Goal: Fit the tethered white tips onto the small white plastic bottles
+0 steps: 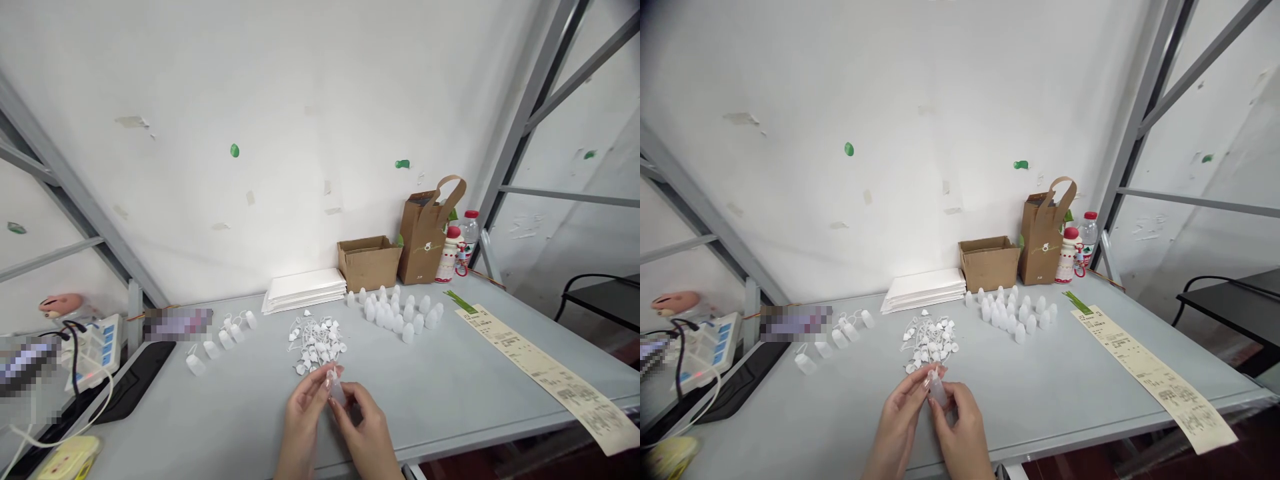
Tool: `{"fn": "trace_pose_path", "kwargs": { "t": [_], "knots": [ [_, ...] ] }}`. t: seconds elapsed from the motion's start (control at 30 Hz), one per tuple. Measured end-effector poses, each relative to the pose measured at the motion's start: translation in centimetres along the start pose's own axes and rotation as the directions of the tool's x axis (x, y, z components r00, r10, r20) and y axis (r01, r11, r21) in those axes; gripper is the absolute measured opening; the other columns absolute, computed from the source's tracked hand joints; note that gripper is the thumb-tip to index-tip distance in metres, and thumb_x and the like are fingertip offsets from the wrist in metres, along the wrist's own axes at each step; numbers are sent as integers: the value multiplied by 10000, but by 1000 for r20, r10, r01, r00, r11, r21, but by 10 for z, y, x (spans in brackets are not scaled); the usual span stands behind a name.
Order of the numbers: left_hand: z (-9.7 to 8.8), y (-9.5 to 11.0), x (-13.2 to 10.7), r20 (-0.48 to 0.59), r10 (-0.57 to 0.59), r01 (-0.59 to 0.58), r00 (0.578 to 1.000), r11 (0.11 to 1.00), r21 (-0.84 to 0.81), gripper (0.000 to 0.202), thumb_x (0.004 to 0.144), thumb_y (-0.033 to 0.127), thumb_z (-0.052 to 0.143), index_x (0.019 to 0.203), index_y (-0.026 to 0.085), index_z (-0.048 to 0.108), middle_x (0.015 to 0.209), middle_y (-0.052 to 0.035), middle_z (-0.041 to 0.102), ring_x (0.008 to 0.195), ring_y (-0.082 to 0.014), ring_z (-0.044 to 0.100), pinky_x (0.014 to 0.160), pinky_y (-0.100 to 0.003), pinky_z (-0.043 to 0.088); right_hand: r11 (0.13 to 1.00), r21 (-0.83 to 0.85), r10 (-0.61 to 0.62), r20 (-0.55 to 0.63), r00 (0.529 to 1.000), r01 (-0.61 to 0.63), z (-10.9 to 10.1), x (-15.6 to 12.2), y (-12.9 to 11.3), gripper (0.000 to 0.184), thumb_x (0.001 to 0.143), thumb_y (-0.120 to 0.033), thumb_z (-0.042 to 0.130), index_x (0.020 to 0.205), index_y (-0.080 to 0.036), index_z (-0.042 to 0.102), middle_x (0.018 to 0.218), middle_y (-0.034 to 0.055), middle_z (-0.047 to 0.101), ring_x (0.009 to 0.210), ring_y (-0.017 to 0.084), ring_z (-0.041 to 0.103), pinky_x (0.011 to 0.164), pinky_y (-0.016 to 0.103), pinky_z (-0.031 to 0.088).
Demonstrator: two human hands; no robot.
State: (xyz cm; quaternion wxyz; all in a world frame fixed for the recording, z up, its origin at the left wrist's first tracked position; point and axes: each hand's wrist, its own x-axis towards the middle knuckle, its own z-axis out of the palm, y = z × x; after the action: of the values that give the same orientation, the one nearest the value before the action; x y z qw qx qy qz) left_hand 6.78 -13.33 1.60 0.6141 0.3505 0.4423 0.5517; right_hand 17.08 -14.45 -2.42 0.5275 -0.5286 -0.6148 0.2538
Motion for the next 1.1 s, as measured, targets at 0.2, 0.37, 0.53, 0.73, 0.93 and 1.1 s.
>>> {"fn": "trace_pose_path", "kwargs": {
  "t": [0.2,0.37,0.53,0.73,0.93,1.1],
  "knots": [
    [7,-4,-4,28,-45,46,999,998,-53,328,655,339,669,928,158,675,1085,-126,640,1112,-285,503,930,-365,411,999,-47,15,-62,998,-18,5,-5,7,168,807,-349,513,739,-199,544,671,11,591,615,139,565,579,222,477],
    [11,-4,-5,-10,-81,80,997,995,-58,326,675,317,647,959,158,670,1092,-115,639,1148,-259,476,974,-344,371,994,-103,-47,-91,995,37,9,-7,11,160,836,-321,473,750,-197,525,674,16,564,614,137,544,577,238,468],
    [12,-2,-6,-11,-90,89,996,989,-118,334,639,271,653,952,157,679,1067,-108,653,1131,-261,491,973,-347,370,986,-135,-110,-121,986,94,9,-6,9,193,850,-333,453,723,-202,515,643,16,550,588,136,525,545,238,458],
    [10,-1,-5,-42,-113,108,993,988,-111,325,623,242,649,929,138,688,989,-112,685,1084,-262,530,976,-353,362,983,-165,-105,-125,987,84,10,-6,9,233,847,-371,454,696,-204,514,621,11,539,567,134,520,533,237,454],
    [6,-4,-3,-40,-121,117,992,988,-97,344,622,248,647,943,130,684,953,-113,695,1040,-267,559,939,-359,397,979,-183,-107,-102,989,87,10,-6,9,263,846,-388,452,671,-203,518,600,8,535,547,132,514,525,235,446],
    [2,-4,-1,6,-127,127,992,986,-109,327,637,236,628,947,151,685,950,-95,699,1024,-239,568,946,-329,383,983,-170,-76,-65,995,65,9,-6,8,242,842,-373,465,687,-197,527,608,11,547,556,131,521,539,230,448]
  ]
}}
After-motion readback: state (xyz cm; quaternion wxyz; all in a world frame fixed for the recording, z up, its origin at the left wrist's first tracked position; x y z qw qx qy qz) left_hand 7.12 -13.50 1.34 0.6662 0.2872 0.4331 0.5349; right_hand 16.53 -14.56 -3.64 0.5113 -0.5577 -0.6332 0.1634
